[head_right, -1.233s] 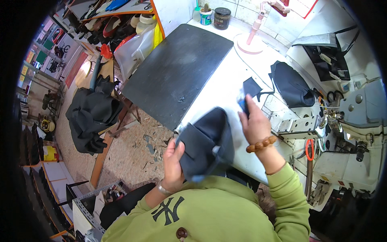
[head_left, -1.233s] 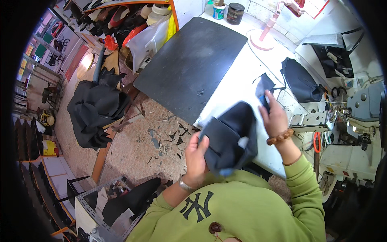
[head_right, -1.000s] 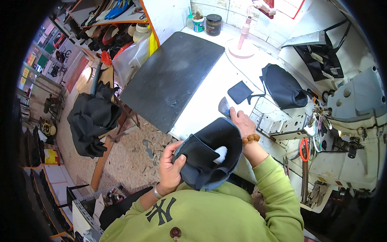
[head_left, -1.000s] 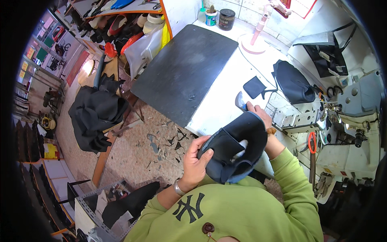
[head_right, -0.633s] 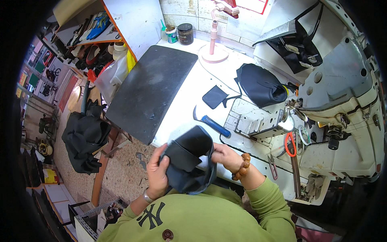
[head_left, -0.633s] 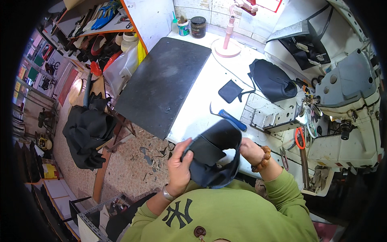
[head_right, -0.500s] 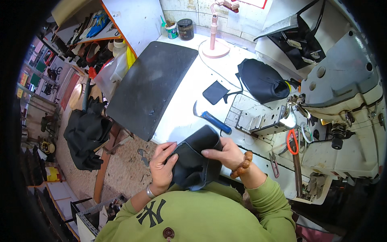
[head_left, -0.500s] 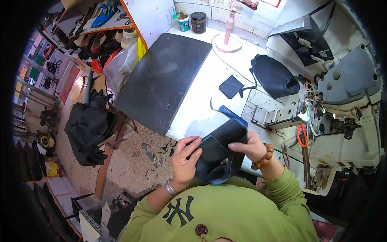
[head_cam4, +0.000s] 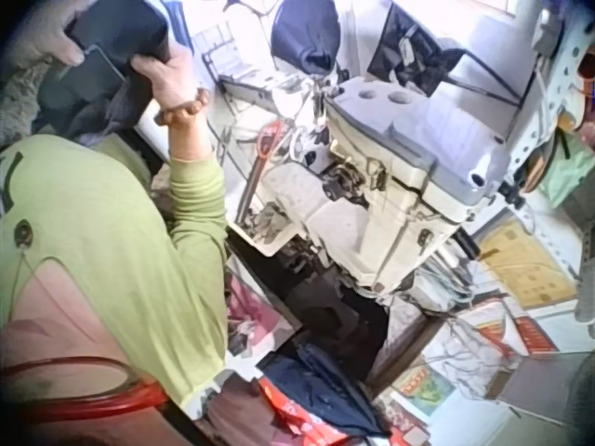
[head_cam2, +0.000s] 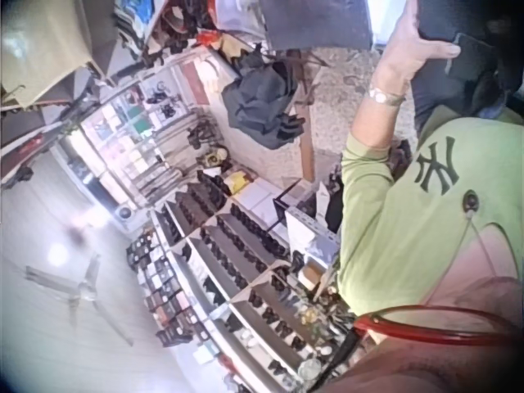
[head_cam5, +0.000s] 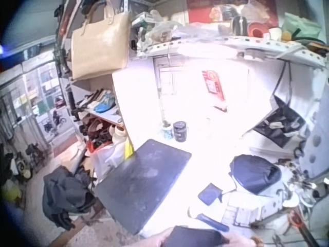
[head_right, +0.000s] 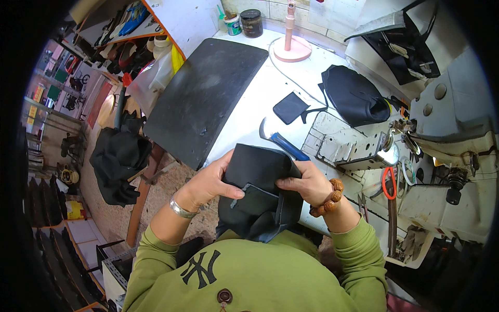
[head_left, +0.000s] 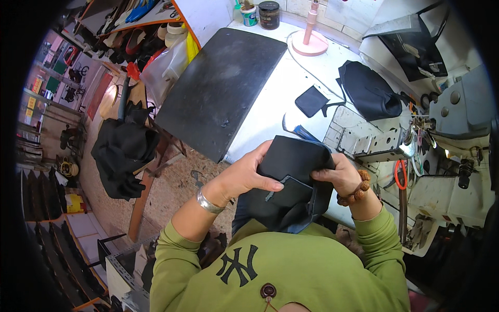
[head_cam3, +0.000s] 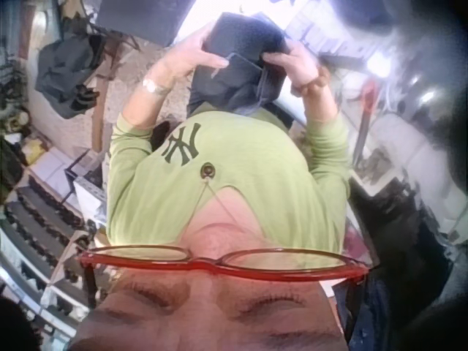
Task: The person trims a black leather piece with a utility knife, then sews it on an industrial sewing machine. They trim the seam allowance with scissors and continue sewing additional sections of the leather piece.
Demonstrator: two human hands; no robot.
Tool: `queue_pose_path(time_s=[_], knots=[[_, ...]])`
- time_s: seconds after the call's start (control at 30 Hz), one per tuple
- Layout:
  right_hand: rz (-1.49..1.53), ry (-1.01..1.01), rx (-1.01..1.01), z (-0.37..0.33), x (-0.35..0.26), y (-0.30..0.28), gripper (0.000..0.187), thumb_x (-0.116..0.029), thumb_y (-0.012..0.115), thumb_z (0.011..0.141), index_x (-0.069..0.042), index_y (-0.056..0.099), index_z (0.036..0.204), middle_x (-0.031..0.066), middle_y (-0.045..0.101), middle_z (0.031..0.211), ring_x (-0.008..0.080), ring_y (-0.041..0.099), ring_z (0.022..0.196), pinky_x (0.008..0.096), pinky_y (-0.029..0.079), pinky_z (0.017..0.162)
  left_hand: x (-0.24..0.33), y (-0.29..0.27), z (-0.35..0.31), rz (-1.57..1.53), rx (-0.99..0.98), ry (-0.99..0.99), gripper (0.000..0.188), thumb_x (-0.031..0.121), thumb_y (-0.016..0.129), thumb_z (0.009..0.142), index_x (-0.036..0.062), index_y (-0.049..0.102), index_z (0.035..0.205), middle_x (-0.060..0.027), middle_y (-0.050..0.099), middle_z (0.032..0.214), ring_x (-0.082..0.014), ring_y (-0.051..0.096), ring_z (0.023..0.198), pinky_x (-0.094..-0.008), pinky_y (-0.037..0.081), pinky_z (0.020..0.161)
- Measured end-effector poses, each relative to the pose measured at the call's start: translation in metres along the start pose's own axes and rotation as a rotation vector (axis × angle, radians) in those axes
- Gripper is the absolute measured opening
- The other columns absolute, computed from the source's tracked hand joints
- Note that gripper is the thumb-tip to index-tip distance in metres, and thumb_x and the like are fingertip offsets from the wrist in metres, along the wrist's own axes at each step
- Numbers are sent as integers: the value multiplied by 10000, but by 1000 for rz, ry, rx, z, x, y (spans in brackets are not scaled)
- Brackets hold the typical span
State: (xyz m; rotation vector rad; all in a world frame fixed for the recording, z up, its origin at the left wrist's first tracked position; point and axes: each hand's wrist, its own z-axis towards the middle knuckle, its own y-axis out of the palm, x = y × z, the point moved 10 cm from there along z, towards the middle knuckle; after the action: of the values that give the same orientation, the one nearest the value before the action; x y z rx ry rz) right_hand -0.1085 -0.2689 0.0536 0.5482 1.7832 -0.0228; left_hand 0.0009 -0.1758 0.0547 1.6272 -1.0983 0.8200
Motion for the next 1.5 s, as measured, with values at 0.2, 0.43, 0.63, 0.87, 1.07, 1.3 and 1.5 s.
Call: queue_pose_path(time_s=[0.2,0.43,0.63,0.87,1.07,1.3,1.5], knots=[[-4,111,77,5,11,-9,291,-4,595,829,41,623,1115,51,664,967,115,586,864,278,479,815,9,3,-2,267,92,-7,403,39,775,732,-2,619,1101,-12,639,1003,-73,556,905,-243,471,789],[-674,-446,317,-16,-62,-5,386,-70,701,760,24,598,1121,120,632,1005,244,601,903,344,482,828,64,0,-30,887,445,326,192,-41,714,699,18,649,870,-73,641,812,-176,602,693,-295,447,591],[-66,-404,-22,-35,-56,55,502,-299,746,764,5,579,1126,118,595,1056,218,574,958,360,475,835,125,60,-95,1546,681,1182,306,26,639,664,29,673,968,-77,641,872,-220,636,762,-301,500,595],[642,-140,336,5,-5,36,437,-46,663,851,-21,512,1260,63,585,1200,203,564,1081,347,448,948,79,56,-68,1388,429,855,420,137,722,730,41,624,1127,-145,589,1146,-295,584,1039,-407,486,887],[602,-193,225,14,-11,43,488,-67,681,848,-56,494,1299,53,557,1261,204,514,1163,370,410,990,0,-34,-65,-434,513,261,690,155,713,808,-13,362,1378,-149,410,1397,-267,429,1280,-382,359,1072],[783,-96,152,17,-5,50,400,-73,617,887,-40,509,1270,72,588,1221,224,562,1115,397,441,976,-7,-17,-41,-868,241,217,530,43,682,785,-32,491,1274,-174,596,1212,-276,594,1112,-401,475,981],[778,-109,146,15,-8,46,386,-90,634,881,-39,525,1248,68,602,1204,219,571,1104,393,451,968,17,-23,-53,-607,243,408,478,28,678,802,-43,506,1242,-161,603,1201,-285,596,1105,-420,481,968]])
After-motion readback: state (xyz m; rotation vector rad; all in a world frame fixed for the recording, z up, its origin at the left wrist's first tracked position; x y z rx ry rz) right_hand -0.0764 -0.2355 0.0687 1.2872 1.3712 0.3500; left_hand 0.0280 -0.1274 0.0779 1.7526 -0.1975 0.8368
